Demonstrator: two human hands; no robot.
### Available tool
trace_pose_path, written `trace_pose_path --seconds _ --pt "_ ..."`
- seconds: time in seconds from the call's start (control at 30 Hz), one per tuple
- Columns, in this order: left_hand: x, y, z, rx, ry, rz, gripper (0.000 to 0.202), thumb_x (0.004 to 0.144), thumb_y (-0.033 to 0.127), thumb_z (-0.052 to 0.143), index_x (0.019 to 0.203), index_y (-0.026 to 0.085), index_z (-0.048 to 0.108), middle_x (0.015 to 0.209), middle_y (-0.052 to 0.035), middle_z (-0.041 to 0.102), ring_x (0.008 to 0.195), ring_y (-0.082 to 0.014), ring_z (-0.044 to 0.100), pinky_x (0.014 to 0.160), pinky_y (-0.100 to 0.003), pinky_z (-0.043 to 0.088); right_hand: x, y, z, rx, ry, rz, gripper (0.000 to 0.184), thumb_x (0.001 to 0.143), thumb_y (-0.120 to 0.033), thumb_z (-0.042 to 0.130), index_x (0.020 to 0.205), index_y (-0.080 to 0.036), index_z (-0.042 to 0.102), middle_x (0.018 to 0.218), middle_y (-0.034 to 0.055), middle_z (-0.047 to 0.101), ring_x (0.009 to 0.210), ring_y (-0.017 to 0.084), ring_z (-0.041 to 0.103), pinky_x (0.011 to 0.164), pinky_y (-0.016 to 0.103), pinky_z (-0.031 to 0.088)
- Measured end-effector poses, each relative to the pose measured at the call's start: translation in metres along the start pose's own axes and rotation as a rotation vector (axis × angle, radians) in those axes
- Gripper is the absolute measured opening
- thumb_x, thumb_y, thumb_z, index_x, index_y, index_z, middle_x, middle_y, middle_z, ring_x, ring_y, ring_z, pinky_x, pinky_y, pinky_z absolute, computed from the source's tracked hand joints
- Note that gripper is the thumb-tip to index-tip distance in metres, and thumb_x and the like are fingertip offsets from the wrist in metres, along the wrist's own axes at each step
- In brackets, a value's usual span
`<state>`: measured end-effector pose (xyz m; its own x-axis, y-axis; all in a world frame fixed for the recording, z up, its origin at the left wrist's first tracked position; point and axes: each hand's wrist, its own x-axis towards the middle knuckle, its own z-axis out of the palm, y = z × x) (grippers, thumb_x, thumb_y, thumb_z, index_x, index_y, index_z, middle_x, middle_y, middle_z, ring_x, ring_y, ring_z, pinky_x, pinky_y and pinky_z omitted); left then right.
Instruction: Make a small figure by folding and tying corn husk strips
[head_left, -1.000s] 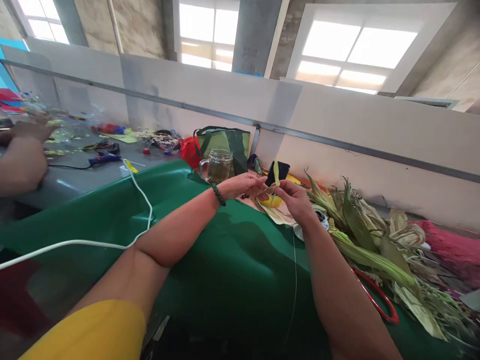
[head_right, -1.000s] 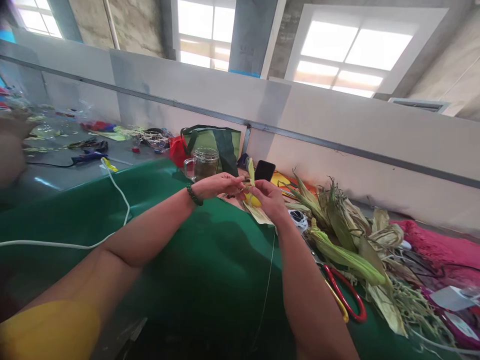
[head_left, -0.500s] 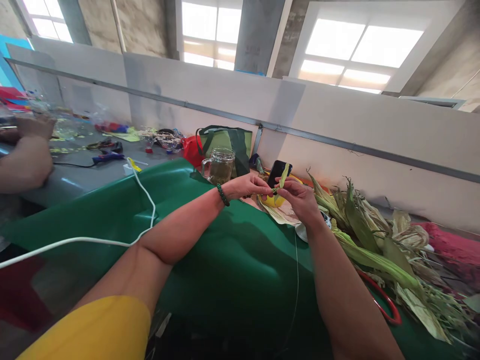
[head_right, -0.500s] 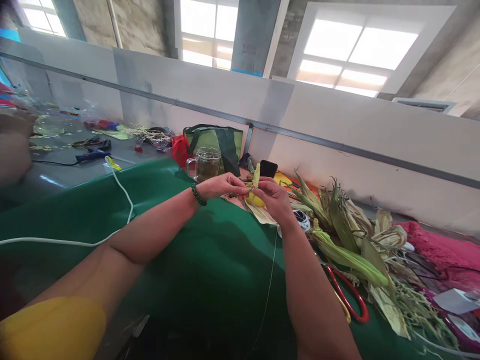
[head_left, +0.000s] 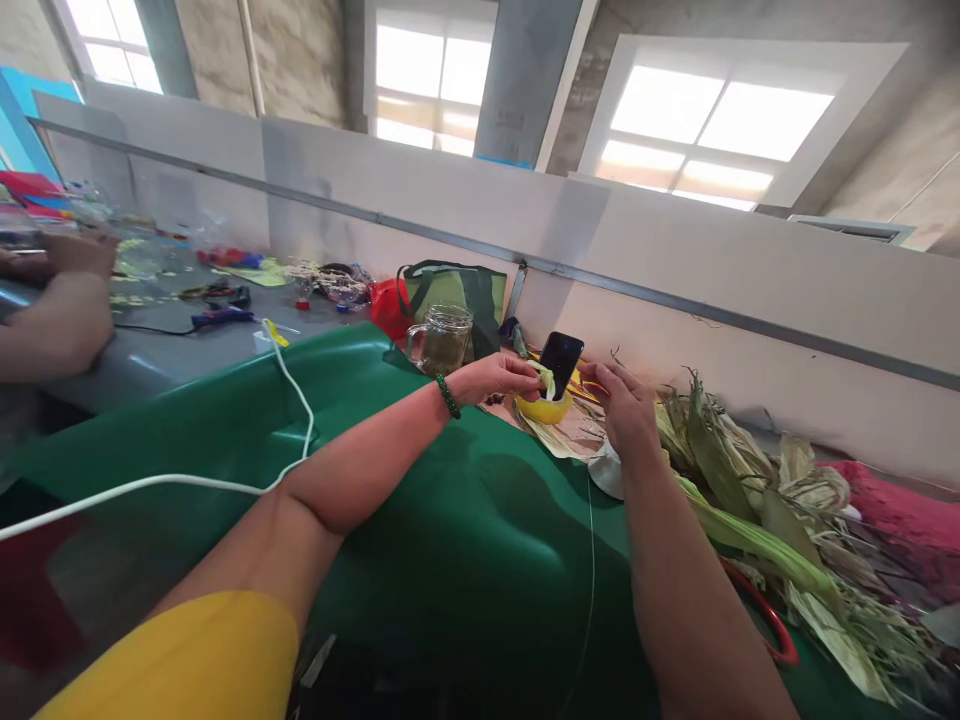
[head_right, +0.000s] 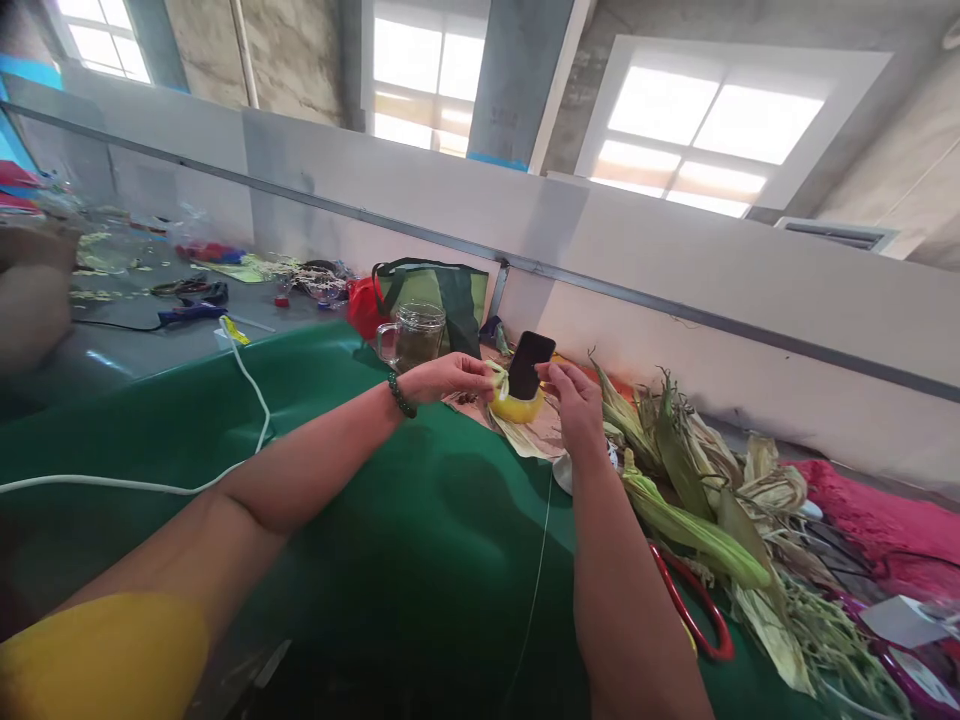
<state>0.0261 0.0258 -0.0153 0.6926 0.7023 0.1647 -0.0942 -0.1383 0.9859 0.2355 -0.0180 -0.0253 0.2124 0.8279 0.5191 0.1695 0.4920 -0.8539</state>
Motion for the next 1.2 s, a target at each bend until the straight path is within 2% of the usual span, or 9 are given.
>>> trace_pose_path --seconds 0.13,0.23,0.33,0.47,0.63,0.77,0.87,1.0,1.2 --pt "0.005 -0.010 0.007 -0.054 0.061 0.067 0.038 0.052 0.029 0.089 0.078 0.008 0.072 0.071 -0.0027 0.068 0.069 -0.0101 0.060 0.074 -0.026 0.047 -0.006 -0.004 0.009 -0.135 -0.123 0.031 0.034 0.071 -0.053 0.064 0.077 -0.021 0.071 0.081 0.0049 0.073 0.078 0.020 0.064 0.072 0.034 0.051" --pt "0.006 -0.013 0.009 -0.032 0.028 0.065 0.043 0.051 0.033 0.090 0.081 0.008 0.072 0.073 -0.0035 0.069 0.072 -0.0121 0.062 0.080 -0.029 0.048 -0.011 -0.004 0.018 -0.187 -0.239 -0.003 0.032 0.067 -0.047 0.071 0.085 -0.021 0.072 0.081 0.0039 0.074 0.080 0.021 0.065 0.075 0.035 0.050" --pt "0.005 -0.011 0.008 -0.007 -0.041 0.005 0.044 0.054 0.040 0.089 0.081 0.009 0.073 0.074 -0.0054 0.071 0.074 -0.0143 0.064 0.079 -0.029 0.048 -0.012 -0.001 0.020 -0.176 -0.242 0.027 0.036 0.066 -0.051 0.072 0.084 -0.019 0.073 0.080 0.0050 0.075 0.078 0.021 0.066 0.075 0.035 0.051" --pt "0.003 -0.007 0.005 -0.061 0.000 -0.050 0.039 0.074 0.048 0.075 0.085 0.011 0.074 0.081 -0.0077 0.074 0.081 -0.0148 0.066 0.074 -0.024 0.045 -0.010 0.005 0.017 -0.136 -0.240 0.048 0.043 0.066 -0.057 0.073 0.087 -0.020 0.076 0.084 0.0051 0.076 0.080 0.022 0.068 0.075 0.036 0.053" --pt "0.004 -0.005 0.004 -0.047 0.130 -0.059 0.022 0.069 0.031 0.081 0.077 0.012 0.073 0.078 -0.0055 0.072 0.073 -0.0112 0.060 0.065 -0.022 0.039 -0.007 0.008 0.016 -0.162 -0.238 -0.087 0.038 0.070 -0.055 0.072 0.090 -0.023 0.078 0.090 0.0047 0.077 0.086 0.024 0.068 0.083 0.041 0.053" --pt "0.005 0.000 0.003 -0.124 0.209 -0.059 0.044 0.079 0.055 0.066 0.075 0.012 0.074 0.074 -0.0053 0.069 0.070 -0.0111 0.058 0.065 -0.022 0.039 -0.006 0.007 0.014 -0.271 -0.164 -0.259 0.032 0.077 -0.051 0.068 0.093 -0.025 0.079 0.086 0.0046 0.074 0.085 0.022 0.066 0.081 0.039 0.051" --pt "0.003 0.003 0.003 -0.146 0.173 -0.071 0.059 0.077 0.068 0.060 0.073 0.010 0.073 0.069 -0.0062 0.066 0.067 -0.0118 0.057 0.064 -0.023 0.041 -0.006 0.008 0.012 -0.302 -0.165 -0.275 0.032 0.079 -0.051 0.066 0.095 -0.026 0.079 0.079 0.0038 0.070 0.078 0.020 0.063 0.075 0.037 0.050" --pt "-0.001 0.001 0.006 0.063 0.138 0.025 0.049 0.068 0.057 0.076 0.074 0.009 0.070 0.059 -0.0003 0.057 0.054 -0.0073 0.047 0.053 -0.021 0.034 -0.007 0.009 0.015 -0.336 -0.235 -0.300 0.034 0.082 -0.051 0.064 0.098 -0.025 0.079 0.078 0.0041 0.069 0.078 0.021 0.062 0.076 0.037 0.049" --pt "-0.004 -0.001 0.005 0.201 0.060 0.067 0.044 0.071 0.052 0.075 0.085 0.010 0.069 0.052 0.0047 0.048 0.044 -0.0049 0.037 0.043 -0.021 0.024 -0.011 0.006 0.018 -0.392 -0.218 -0.356 0.031 0.085 -0.049 0.061 0.099 -0.028 0.078 0.081 0.0039 0.068 0.081 0.021 0.063 0.080 0.038 0.050"
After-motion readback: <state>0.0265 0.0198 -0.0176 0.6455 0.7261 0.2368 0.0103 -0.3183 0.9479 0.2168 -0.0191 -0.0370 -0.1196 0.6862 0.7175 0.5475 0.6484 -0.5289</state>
